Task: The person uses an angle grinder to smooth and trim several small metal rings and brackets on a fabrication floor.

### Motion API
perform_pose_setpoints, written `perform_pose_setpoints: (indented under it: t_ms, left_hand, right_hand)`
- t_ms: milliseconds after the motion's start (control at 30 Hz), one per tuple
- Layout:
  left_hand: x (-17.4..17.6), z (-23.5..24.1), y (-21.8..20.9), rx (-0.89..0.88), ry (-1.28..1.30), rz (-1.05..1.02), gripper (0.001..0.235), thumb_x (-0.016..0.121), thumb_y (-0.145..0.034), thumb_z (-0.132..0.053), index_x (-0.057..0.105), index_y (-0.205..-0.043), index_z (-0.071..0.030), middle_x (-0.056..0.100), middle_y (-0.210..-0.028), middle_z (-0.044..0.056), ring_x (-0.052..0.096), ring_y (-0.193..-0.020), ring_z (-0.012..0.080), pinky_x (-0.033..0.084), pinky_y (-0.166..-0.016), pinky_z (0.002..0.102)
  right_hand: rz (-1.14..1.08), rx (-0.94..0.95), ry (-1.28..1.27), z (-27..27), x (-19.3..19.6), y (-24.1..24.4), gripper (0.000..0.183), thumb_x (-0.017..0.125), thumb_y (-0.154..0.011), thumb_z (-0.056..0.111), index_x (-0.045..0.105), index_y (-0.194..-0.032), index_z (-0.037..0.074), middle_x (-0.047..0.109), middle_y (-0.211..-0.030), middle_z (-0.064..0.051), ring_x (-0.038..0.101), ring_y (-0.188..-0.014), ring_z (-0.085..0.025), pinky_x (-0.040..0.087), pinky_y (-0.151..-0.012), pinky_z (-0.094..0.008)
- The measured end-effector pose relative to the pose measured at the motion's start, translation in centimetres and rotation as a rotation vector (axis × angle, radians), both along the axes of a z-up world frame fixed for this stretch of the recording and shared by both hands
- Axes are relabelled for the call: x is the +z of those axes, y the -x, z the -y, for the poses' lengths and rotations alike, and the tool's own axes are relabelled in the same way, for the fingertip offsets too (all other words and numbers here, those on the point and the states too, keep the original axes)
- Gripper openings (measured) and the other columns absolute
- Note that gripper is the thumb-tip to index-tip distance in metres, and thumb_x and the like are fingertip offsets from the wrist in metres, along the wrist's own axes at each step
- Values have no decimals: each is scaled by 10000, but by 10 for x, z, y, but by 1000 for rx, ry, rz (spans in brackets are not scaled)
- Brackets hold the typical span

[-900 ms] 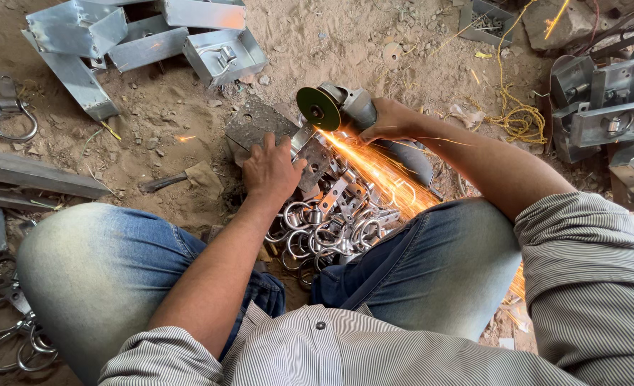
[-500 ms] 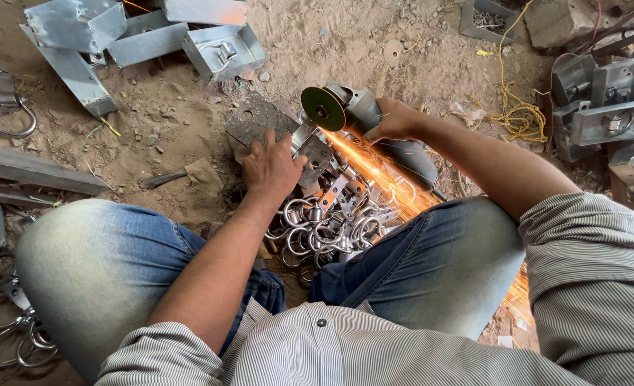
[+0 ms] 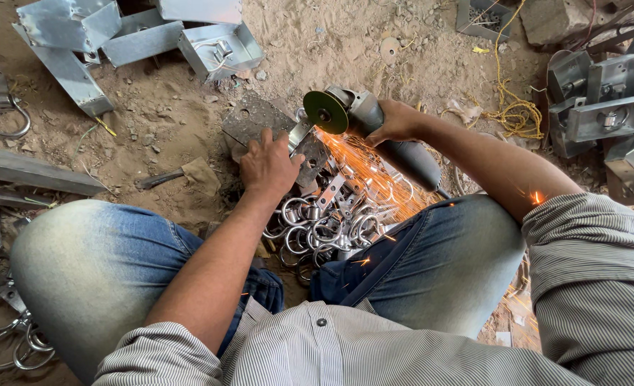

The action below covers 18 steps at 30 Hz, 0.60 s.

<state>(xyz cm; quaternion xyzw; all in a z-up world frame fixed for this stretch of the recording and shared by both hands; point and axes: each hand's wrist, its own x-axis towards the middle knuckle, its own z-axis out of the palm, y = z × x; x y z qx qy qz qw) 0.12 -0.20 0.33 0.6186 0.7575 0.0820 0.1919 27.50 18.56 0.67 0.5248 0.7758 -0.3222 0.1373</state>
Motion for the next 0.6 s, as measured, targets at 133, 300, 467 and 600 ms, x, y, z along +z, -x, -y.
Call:
perform_pose_setpoints:
  t_ms: [133,300,467,600]
  left_hand:
    - [-1,-2,2,-1,32,38,614,764,-869,-504,615,-1344,-143,496,-1439,137,610,-1145,392,619,-682,404]
    - [-2,-2,2,-3,38,31,617,768,-870,-502,612,-1349,-147,496,-1441,138,607,-1149,396,617,-669,395]
    - [-2,-3,1,-7,39,16,599,766,-872,-498,619,-1333,-145,507,-1432,134,610,-1147,392,618,-666,391]
    - [-1,-2,1,-5,24,5,592,768,-870,-505,628,-1322,-150,522,-1417,128,614,-1146,387,607,-670,392]
  right_hand:
    - [-50,-26,47,3,0,-3,883,916,-577,372,563,-1284,-22,683,-1201,-222,656,-1118,-354,472,-1045,-403]
    - [-43,25,-20,-1,-1,5,867,888,-609,420,574,-1284,-24,674,-1211,-224,642,-1114,-349,484,-1004,-414]
    - [-39,25,-49,-11,-3,20,904,868,-602,425,566,-1294,-72,682,-1214,-266,664,-1119,-360,513,-977,-420]
    - [-75,52,-67,-11,-1,25,919,881,-612,409,547,-1304,-94,666,-1216,-286,650,-1122,-374,495,-1008,-411]
